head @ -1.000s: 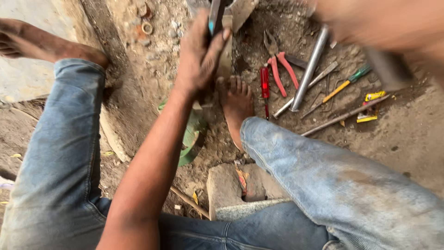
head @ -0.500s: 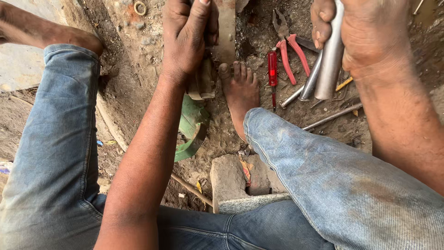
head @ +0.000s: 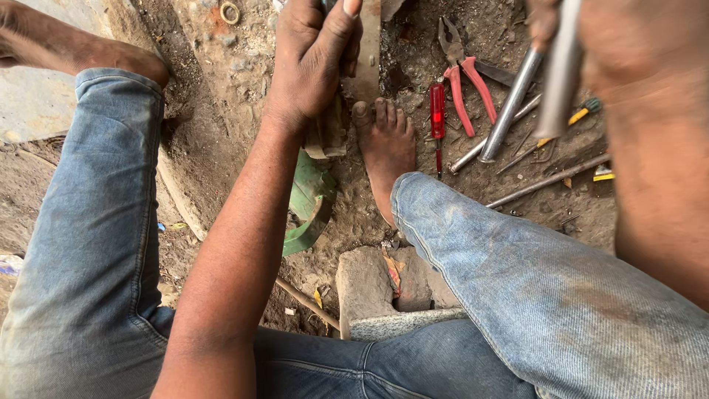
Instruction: The person disassembles a green mechanical housing using pliers and a screwdriver, removes internal components, and uses a hammer and chisel to work on a metal part. The person then reassembles the housing and secures it with a screwdriver.
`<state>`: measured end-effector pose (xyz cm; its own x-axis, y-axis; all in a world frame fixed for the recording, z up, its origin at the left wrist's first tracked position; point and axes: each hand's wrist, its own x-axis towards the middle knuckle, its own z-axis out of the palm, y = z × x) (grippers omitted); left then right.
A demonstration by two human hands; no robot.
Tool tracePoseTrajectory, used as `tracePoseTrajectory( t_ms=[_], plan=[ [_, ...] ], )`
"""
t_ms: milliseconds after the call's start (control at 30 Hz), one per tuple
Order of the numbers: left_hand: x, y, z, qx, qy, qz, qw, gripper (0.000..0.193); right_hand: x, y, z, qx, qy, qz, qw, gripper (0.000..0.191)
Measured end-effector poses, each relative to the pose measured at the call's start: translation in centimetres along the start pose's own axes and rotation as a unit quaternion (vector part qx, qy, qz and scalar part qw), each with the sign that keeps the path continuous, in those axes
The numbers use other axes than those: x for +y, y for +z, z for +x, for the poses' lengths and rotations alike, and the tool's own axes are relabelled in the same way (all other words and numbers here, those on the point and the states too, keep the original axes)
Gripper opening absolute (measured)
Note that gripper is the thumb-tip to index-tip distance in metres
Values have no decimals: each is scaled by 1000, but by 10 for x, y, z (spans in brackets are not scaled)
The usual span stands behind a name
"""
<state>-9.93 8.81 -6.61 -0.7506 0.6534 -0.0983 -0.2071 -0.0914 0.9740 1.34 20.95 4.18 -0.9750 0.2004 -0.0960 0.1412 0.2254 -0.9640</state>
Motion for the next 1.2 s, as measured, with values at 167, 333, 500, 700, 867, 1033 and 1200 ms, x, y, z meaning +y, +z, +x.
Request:
tracePoseTrajectory(
  t_ms=[167,333,500,700,867,1033,1200],
  plan=[
    [0,0,-1,22,-14,-6,1000,26,-5,2,6,-9,1,-1,1000,33],
    [-1,2,-1,23,-26,-22,999,25,6,3,3,-18,4,-1,1000,35],
    [6,4,-1,19,-10,5,1000,29,-12,-6,15,-38,11,0,999,38],
    [3,-8,-5,46,-4,56,997,27,-20,-107,86,-285,128,-256,915,41],
    [-17,-19,-6,41,-10,-15,999,40,29,-112,43,-215,199,-150,944,36],
    [-23,-24,-9,117,26,-51,991,35,45,-112,16,-107,266,-23,958,19],
    [-18,-23,-15,98,8,-30,995,39,57,-108,12,-92,270,13,958,20]
  ],
)
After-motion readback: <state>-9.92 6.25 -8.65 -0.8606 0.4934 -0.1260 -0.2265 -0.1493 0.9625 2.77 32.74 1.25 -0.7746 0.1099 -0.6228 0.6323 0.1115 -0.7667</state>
